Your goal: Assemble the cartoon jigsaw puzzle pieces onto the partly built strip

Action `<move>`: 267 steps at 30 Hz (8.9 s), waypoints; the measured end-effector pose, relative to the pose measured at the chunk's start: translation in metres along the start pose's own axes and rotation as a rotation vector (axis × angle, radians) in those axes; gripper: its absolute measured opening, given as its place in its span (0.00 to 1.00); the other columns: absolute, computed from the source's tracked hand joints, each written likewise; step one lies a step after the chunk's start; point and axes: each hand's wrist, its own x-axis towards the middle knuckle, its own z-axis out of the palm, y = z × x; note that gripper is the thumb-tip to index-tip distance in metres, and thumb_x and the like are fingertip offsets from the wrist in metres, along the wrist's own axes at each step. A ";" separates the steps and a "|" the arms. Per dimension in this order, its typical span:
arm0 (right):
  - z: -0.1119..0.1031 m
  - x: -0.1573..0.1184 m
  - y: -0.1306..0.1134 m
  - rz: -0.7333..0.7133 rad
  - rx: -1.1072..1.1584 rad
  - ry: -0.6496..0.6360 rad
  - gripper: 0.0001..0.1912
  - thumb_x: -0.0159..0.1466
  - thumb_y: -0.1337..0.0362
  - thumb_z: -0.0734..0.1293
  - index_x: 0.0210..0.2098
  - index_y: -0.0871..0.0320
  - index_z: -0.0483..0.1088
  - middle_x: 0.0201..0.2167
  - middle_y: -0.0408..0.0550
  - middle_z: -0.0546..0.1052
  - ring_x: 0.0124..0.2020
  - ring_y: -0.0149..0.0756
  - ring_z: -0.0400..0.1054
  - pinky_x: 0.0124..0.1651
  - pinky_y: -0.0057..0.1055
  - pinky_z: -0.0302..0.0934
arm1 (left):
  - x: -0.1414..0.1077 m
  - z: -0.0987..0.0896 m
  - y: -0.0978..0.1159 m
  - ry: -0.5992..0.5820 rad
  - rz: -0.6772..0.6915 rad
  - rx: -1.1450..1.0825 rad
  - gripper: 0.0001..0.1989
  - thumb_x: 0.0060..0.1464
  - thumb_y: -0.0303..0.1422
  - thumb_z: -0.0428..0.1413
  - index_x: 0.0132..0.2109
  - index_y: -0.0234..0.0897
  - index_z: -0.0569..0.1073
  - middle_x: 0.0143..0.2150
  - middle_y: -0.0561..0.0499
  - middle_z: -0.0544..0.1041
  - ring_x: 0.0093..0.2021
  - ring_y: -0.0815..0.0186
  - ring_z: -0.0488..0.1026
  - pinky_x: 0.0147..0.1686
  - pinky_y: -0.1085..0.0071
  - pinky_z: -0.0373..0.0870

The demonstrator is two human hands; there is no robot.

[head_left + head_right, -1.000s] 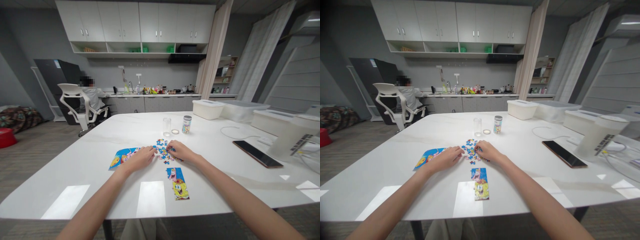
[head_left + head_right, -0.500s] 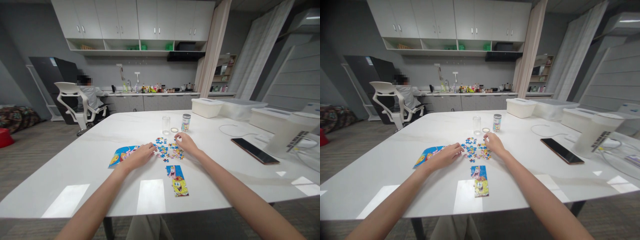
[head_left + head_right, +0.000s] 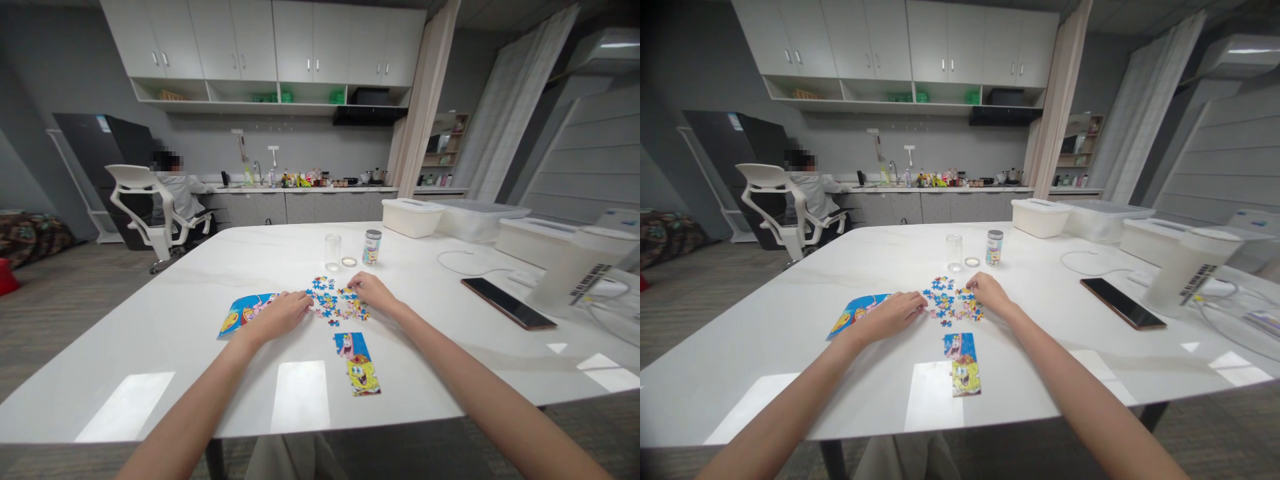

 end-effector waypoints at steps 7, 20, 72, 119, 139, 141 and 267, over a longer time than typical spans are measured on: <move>-0.001 0.000 0.002 0.016 -0.058 -0.014 0.18 0.59 0.76 0.61 0.40 0.60 0.80 0.43 0.53 0.78 0.43 0.39 0.72 0.51 0.30 0.61 | 0.000 -0.003 0.001 -0.019 0.007 -0.020 0.11 0.63 0.26 0.43 0.46 0.39 0.68 0.47 0.46 0.74 0.45 0.61 0.72 0.46 0.64 0.63; -0.001 -0.004 -0.005 -0.022 -0.118 0.007 0.16 0.63 0.74 0.60 0.45 0.62 0.76 0.42 0.56 0.75 0.45 0.41 0.68 0.51 0.33 0.59 | -0.003 -0.004 -0.001 -0.004 -0.037 -0.038 0.09 0.61 0.27 0.45 0.43 0.40 0.68 0.45 0.49 0.76 0.40 0.64 0.72 0.45 0.65 0.64; 0.008 -0.010 -0.021 -0.157 -0.302 -0.326 0.27 0.73 0.55 0.47 0.69 0.54 0.51 0.71 0.54 0.47 0.71 0.50 0.37 0.67 0.56 0.41 | 0.004 0.009 0.001 -0.042 0.036 0.070 0.20 0.67 0.34 0.40 0.59 0.34 0.66 0.64 0.39 0.66 0.62 0.57 0.65 0.60 0.59 0.60; 0.010 -0.013 -0.027 -0.044 -0.209 -0.319 0.30 0.72 0.53 0.47 0.67 0.62 0.52 0.69 0.62 0.52 0.71 0.50 0.41 0.67 0.53 0.42 | 0.005 0.007 0.013 -0.052 -0.017 0.013 0.22 0.67 0.40 0.40 0.61 0.36 0.63 0.65 0.41 0.65 0.63 0.58 0.64 0.61 0.63 0.59; 0.010 -0.014 -0.041 -0.266 -0.130 -0.293 0.25 0.72 0.54 0.52 0.63 0.58 0.61 0.67 0.56 0.58 0.69 0.44 0.47 0.67 0.50 0.44 | 0.003 -0.001 0.012 -0.023 -0.010 0.029 0.14 0.64 0.35 0.45 0.47 0.36 0.74 0.49 0.43 0.74 0.48 0.59 0.73 0.50 0.65 0.67; 0.009 -0.014 -0.039 -0.278 -0.149 -0.256 0.24 0.72 0.55 0.53 0.61 0.58 0.64 0.65 0.56 0.62 0.68 0.44 0.50 0.66 0.48 0.46 | 0.003 0.000 0.014 -0.024 0.017 0.025 0.15 0.65 0.35 0.45 0.48 0.36 0.74 0.51 0.43 0.74 0.49 0.59 0.73 0.52 0.65 0.66; -0.009 -0.008 -0.041 0.365 1.133 -0.335 0.07 0.56 0.76 0.72 0.35 0.62 0.76 0.27 0.45 0.78 0.26 0.26 0.70 0.34 0.23 0.66 | 0.001 0.001 0.005 -0.012 0.118 -0.029 0.09 0.62 0.28 0.46 0.45 0.38 0.70 0.46 0.45 0.72 0.44 0.62 0.71 0.46 0.67 0.66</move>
